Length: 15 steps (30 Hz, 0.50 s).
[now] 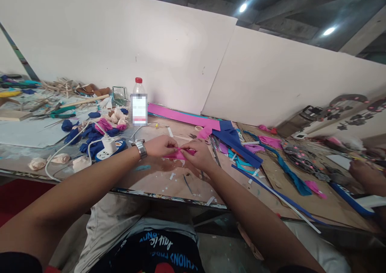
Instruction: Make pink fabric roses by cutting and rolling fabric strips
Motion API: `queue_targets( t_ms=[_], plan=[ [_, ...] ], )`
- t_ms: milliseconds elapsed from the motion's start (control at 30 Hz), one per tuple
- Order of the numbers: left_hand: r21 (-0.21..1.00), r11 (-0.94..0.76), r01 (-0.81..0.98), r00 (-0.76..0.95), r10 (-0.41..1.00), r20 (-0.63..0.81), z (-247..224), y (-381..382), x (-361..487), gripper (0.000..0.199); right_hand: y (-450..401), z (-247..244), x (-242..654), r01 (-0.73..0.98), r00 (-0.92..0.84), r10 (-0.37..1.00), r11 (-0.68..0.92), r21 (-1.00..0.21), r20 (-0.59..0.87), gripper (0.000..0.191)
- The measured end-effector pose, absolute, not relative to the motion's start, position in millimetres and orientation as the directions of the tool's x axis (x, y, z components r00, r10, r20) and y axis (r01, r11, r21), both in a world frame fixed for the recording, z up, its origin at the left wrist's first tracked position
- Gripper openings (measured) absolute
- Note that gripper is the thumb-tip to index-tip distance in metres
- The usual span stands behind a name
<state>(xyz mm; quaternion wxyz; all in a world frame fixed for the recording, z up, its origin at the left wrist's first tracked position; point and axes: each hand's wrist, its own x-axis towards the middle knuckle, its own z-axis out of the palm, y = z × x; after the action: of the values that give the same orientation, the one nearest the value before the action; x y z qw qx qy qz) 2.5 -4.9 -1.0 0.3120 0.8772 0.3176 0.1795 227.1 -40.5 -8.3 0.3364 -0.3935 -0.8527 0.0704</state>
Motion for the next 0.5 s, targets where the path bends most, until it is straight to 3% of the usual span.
queue_targets(
  t_ms=[500],
  plan=[
    [0.754,-0.493,0.434,0.7,0.711,0.062,2.3,-3.5,3.6,0.029,-39.9,-10.9,228.0,0.581,-0.484,0.644,0.743,-0.333,0.592,0.01]
  ],
)
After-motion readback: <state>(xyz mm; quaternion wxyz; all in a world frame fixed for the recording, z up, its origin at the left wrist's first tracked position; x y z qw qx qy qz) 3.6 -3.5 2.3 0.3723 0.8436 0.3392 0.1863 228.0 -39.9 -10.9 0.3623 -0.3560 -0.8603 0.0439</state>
